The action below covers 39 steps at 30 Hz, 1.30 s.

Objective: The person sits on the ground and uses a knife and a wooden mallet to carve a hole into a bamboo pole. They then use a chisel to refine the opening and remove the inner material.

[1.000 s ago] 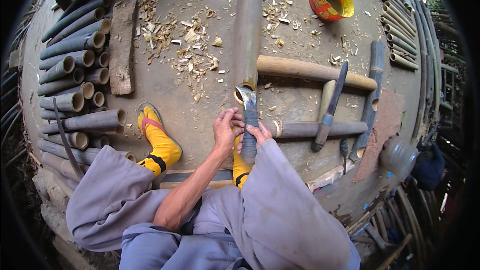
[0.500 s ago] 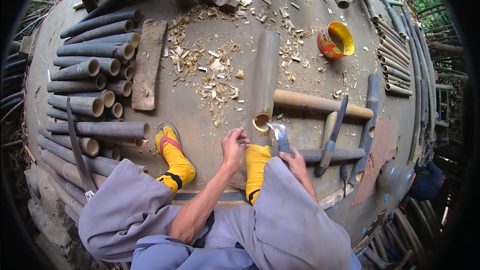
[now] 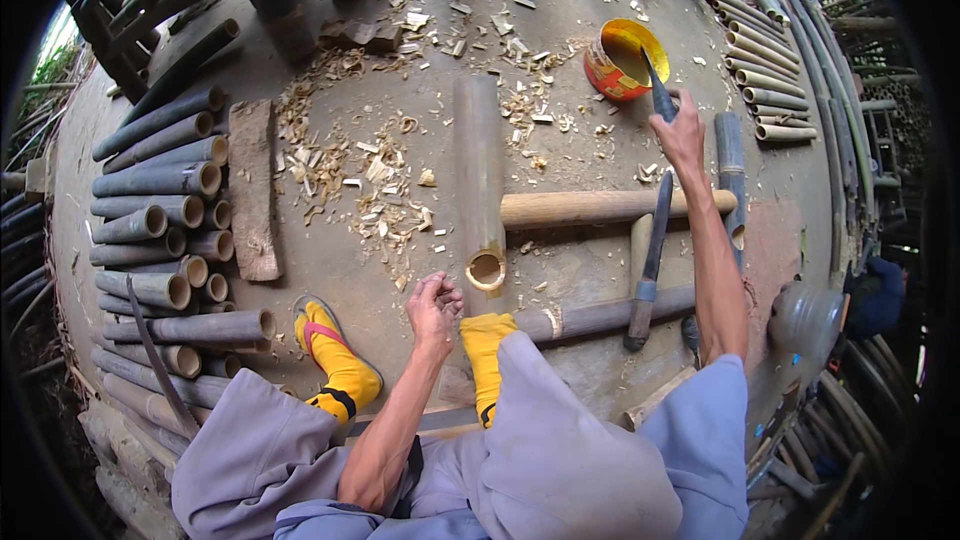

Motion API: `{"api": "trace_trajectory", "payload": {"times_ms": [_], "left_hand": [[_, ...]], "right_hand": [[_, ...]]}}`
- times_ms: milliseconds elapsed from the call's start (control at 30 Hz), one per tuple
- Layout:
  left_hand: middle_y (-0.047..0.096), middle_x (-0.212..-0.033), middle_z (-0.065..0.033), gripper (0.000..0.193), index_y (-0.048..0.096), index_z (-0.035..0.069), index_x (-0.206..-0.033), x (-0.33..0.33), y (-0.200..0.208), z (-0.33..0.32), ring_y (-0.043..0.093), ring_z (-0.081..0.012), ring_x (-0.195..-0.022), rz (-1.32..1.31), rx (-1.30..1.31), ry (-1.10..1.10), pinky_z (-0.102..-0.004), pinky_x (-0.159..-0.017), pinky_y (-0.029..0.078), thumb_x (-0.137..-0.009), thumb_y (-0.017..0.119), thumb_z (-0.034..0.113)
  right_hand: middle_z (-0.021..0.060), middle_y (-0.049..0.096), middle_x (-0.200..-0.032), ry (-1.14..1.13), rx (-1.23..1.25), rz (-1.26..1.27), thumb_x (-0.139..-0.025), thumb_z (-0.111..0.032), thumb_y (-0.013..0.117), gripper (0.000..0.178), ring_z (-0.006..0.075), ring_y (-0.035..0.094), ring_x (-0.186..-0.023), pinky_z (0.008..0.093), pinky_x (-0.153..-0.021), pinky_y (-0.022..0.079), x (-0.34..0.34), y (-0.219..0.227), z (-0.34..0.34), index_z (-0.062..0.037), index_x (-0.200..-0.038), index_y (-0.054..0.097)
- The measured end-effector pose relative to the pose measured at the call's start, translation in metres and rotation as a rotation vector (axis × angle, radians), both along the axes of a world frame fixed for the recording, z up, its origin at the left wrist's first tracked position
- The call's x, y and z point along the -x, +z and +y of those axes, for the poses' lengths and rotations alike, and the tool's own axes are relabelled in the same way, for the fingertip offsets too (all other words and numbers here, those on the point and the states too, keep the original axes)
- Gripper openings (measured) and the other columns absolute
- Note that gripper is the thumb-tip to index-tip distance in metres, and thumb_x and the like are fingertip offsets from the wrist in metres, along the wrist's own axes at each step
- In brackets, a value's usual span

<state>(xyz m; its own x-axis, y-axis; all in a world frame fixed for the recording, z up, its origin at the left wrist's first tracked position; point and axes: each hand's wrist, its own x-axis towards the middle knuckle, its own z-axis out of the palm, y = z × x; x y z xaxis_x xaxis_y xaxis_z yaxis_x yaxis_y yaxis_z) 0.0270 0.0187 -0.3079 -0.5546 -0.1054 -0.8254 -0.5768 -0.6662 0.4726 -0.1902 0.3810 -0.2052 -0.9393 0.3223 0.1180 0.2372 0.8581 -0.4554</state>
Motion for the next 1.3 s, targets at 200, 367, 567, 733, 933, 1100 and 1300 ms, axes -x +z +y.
{"api": "trace_trajectory", "payload": {"times_ms": [200,367,567,733,933,1100,1300], "left_hand": [[0.058,-0.081,-0.0043,0.018,0.058,0.005,-0.103,0.009,-0.006,0.003,0.057,-0.0151,-0.067,-0.022,0.043,-0.031,-0.0292,-0.06,0.049,-0.09,0.057,0.017],[0.058,-0.08,-0.004,0.018,0.058,0.004,-0.103,0.016,-0.005,0.002,0.058,-0.0145,-0.067,-0.011,0.056,-0.01,-0.0279,-0.061,0.05,-0.09,0.057,0.017],[0.059,-0.082,-0.0047,0.021,0.058,0.003,-0.106,0.018,0.002,0.007,0.059,-0.0144,-0.069,0.044,0.091,-0.062,-0.0278,-0.062,0.05,-0.09,0.058,0.017],[0.062,-0.104,-0.0111,0.04,0.052,-0.002,-0.121,0.013,0.021,0.024,0.062,-0.0165,-0.092,0.233,-0.001,-0.44,-0.03,-0.077,0.052,-0.09,0.058,0.022],[0.057,-0.122,-0.0148,0.051,0.048,-0.004,-0.127,-0.001,0.054,0.06,0.057,-0.0183,-0.109,0.203,-0.479,-0.626,-0.034,-0.088,0.051,-0.091,0.058,0.032],[0.054,-0.126,-0.0125,0.045,0.048,-0.001,-0.127,-0.009,0.038,0.075,0.056,-0.0193,-0.112,-0.267,-0.478,-0.468,-0.0376,-0.094,0.049,-0.098,0.049,0.033],[0.052,-0.127,-0.0131,0.041,0.049,-0.001,-0.124,-0.018,0.015,0.113,0.05,-0.0222,-0.12,-0.156,-0.767,0.032,-0.039,-0.104,0.042,-0.098,0.047,0.031]], "right_hand": [[0.019,0.066,-0.092,0.13,-0.5,-0.327,-0.08,-0.012,0.055,0.034,0.0376,0.065,-0.091,0.0497,-0.077,0.05,0.072,-0.014,0.04,-0.0183,-0.113,0.058],[0.0174,0.067,-0.096,0.227,-0.602,-0.488,-0.082,-0.011,0.054,0.031,0.0367,0.065,-0.093,0.0488,-0.076,0.05,0.087,-0.031,0.054,-0.0189,-0.111,0.06],[0.0161,0.066,-0.095,0.027,-0.285,0.043,-0.083,-0.019,0.059,0.045,0.0327,0.066,-0.088,0.0458,-0.076,0.051,0.008,-0.018,0.022,-0.0162,-0.128,0.051],[0.0053,0.061,-0.082,-0.004,0.918,-0.213,-0.082,-0.014,0.059,0.057,0.0188,0.061,-0.072,0.0295,-0.067,0.051,-0.111,-0.004,-0.038,0.0026,-0.133,0.04],[0.0142,0.062,-0.082,0.598,0.602,-0.561,-0.074,-0.009,0.06,0.069,0.023,0.064,-0.073,0.0324,-0.065,0.052,-0.219,-0.01,-0.1,-0.008,-0.14,0.038],[0.0145,0.061,-0.097,0.992,0.056,-0.746,-0.073,-0.013,0.068,0.073,0.0295,0.062,-0.082,0.0405,-0.067,0.051,-0.208,-0.023,-0.101,-0.0195,-0.141,0.041],[0.0125,0.062,-0.095,1.304,-0.312,-0.615,-0.076,-0.014,0.062,0.066,0.0287,0.063,-0.082,0.0397,-0.066,0.052,-0.16,-0.028,-0.086,-0.022,-0.139,0.042]]}}
